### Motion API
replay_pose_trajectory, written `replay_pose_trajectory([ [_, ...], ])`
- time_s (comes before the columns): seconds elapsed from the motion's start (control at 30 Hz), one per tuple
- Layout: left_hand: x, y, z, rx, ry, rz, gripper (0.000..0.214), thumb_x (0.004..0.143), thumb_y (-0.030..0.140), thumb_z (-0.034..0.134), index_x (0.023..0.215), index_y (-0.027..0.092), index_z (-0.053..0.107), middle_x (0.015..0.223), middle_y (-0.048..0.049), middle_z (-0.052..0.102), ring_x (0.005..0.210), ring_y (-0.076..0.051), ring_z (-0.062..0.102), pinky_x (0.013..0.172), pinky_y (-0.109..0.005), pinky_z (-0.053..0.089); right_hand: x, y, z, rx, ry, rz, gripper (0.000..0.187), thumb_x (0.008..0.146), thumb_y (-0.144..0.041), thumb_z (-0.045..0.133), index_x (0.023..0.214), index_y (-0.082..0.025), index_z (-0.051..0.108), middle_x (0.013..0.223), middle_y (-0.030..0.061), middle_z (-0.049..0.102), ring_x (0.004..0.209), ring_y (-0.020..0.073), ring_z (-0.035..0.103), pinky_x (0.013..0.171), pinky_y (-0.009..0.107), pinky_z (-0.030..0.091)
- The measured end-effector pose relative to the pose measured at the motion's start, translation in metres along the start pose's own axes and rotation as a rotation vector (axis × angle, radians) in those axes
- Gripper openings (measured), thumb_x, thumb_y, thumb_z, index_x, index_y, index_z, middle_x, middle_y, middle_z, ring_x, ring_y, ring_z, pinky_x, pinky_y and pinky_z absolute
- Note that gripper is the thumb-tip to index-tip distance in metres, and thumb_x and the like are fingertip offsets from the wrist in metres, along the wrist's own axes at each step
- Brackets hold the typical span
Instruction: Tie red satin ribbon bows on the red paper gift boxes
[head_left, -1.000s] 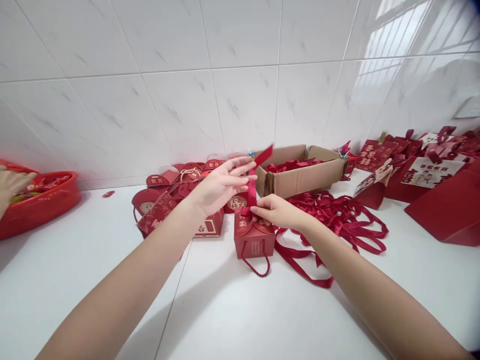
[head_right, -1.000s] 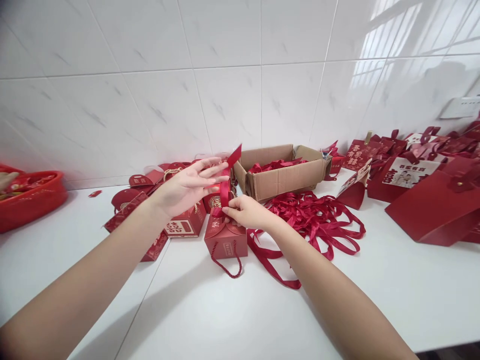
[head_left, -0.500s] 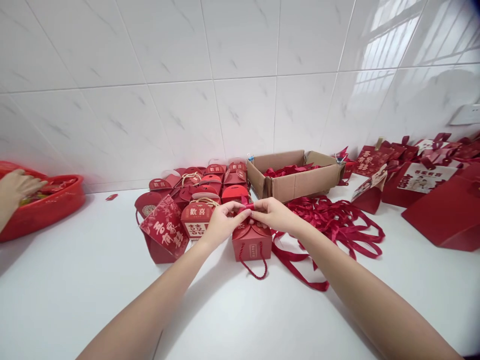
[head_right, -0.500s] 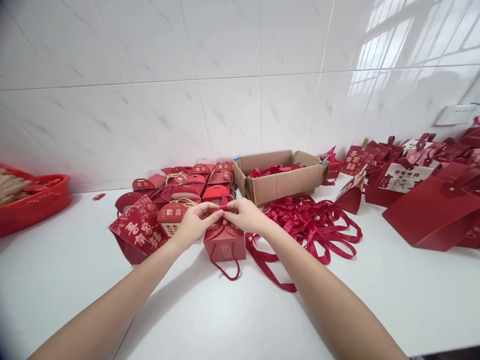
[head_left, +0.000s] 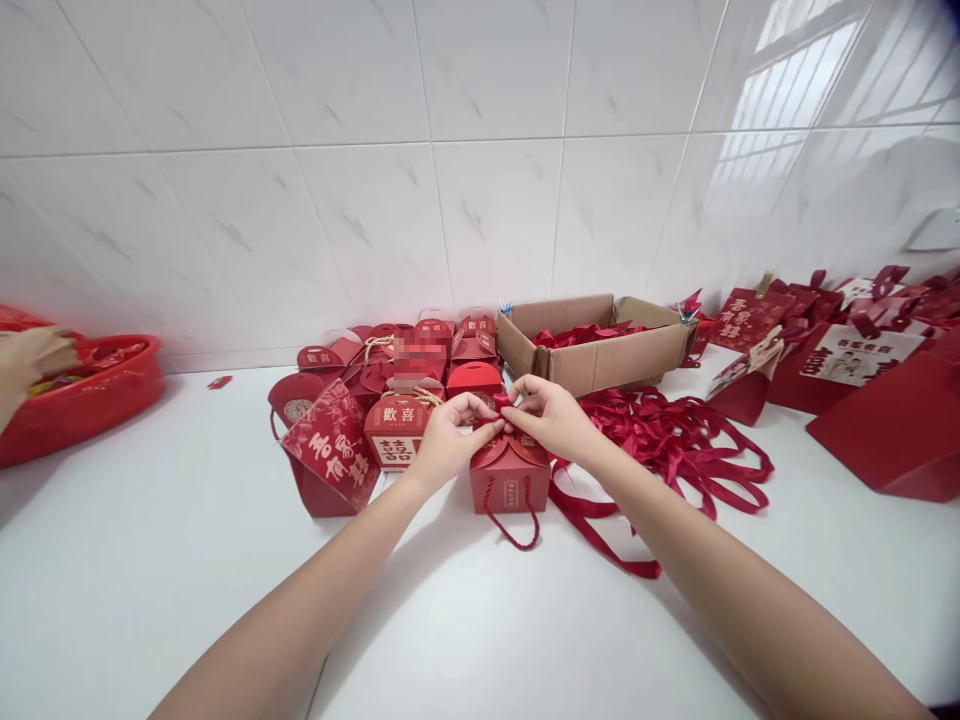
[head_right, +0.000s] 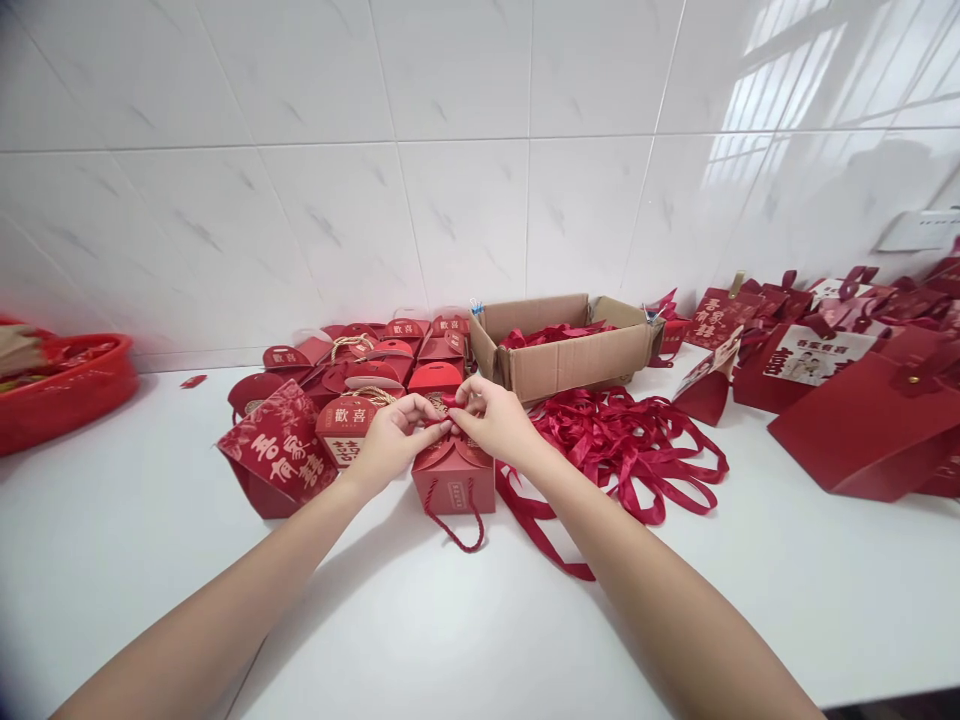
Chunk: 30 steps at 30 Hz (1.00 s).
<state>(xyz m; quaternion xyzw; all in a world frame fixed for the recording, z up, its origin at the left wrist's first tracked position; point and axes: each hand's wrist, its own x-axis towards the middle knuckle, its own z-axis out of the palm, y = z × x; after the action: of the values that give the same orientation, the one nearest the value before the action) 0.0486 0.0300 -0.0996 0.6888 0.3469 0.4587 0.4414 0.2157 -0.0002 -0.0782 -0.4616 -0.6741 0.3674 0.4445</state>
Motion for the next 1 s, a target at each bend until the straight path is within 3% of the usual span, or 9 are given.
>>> replay_pose_trajectory([
  [0.1,0.000,-0.001,0.001,0.031,0.014,0.022,0.019,0.069,0.025,0.070,0.073,0.015,0.054,0.077,-0.0006,0.060,0.073,-0.011,0.058,0.070,-0.022,0.046,-0.003,-0.005,0.004,-0.147,0.138,0.007,0.019,0.074,-0.026,0.059,0.083,-0.022,0.044,0.062,-0.0039,0.060,0.059,0.0132,0.057,0.056,0.024,0.041],
  [0.27,-0.002,0.002,0.002,0.067,0.038,0.017,0.020,0.068,0.026,0.070,0.071,0.015,0.054,0.074,-0.0005,0.059,0.071,-0.011,0.056,0.068,-0.023,0.045,-0.004,-0.005,0.004,-0.380,0.298,-0.109,0.026,0.070,-0.028,0.064,0.087,-0.021,0.046,0.080,0.0000,0.060,0.072,0.0153,0.057,0.063,0.027,0.043],
  [0.33,-0.002,0.005,0.002,0.071,0.041,0.011,0.021,0.068,0.027,0.070,0.070,0.015,0.053,0.074,-0.0002,0.059,0.070,-0.011,0.056,0.067,-0.023,0.045,-0.004,-0.006,0.000,-0.432,0.255,-0.183,0.021,0.073,-0.026,0.063,0.089,-0.021,0.049,0.082,0.0000,0.060,0.072,0.0146,0.056,0.064,0.026,0.042],
  [0.43,-0.002,0.009,0.002,0.078,0.022,0.006,0.021,0.067,0.028,0.070,0.071,0.015,0.053,0.074,0.0004,0.058,0.070,-0.011,0.055,0.067,-0.022,0.044,-0.005,-0.009,-0.009,-0.505,0.070,-0.333,0.012,0.079,-0.021,0.058,0.091,-0.021,0.057,0.087,0.0009,0.062,0.076,0.0136,0.056,0.067,0.025,0.042],
  [0.53,-0.003,0.010,0.000,0.080,-0.014,0.003,0.021,0.068,0.028,0.069,0.074,0.016,0.053,0.078,-0.0004,0.059,0.072,-0.011,0.055,0.067,-0.023,0.045,-0.006,-0.014,-0.016,-0.636,-0.046,-0.348,0.012,0.082,-0.024,0.059,0.092,-0.020,0.065,0.093,0.0046,0.062,0.080,0.0149,0.057,0.069,0.026,0.042],
  [0.77,-0.003,0.011,-0.001,0.125,-0.085,0.058,0.016,0.074,0.028,0.065,0.080,0.016,0.055,0.084,-0.0019,0.061,0.079,-0.013,0.057,0.072,-0.025,0.046,-0.007,-0.018,-0.016,-0.805,-0.105,-0.297,0.022,0.085,-0.025,0.058,0.104,-0.022,0.068,0.087,0.0058,0.063,0.079,0.0170,0.056,0.066,0.027,0.039],
  [0.9,-0.004,0.016,-0.001,0.199,-0.093,0.067,0.013,0.075,0.025,0.063,0.081,0.017,0.055,0.084,-0.0016,0.061,0.077,-0.014,0.057,0.069,-0.024,0.046,-0.009,-0.018,-0.015,-0.832,-0.137,-0.285,0.018,0.086,-0.025,0.055,0.091,-0.020,0.072,0.082,0.0058,0.060,0.074,0.0159,0.052,0.062,0.026,0.037],
  [1.0,-0.005,0.019,-0.002,0.292,-0.074,0.120,0.008,0.077,0.022,0.061,0.081,0.018,0.055,0.085,-0.0020,0.061,0.080,-0.015,0.058,0.072,-0.026,0.045,-0.008,-0.016,-0.015,-0.786,-0.105,-0.304,0.018,0.085,-0.024,0.055,0.085,-0.018,0.073,0.082,0.0068,0.056,0.081,0.0178,0.051,0.069,0.028,0.041],
])
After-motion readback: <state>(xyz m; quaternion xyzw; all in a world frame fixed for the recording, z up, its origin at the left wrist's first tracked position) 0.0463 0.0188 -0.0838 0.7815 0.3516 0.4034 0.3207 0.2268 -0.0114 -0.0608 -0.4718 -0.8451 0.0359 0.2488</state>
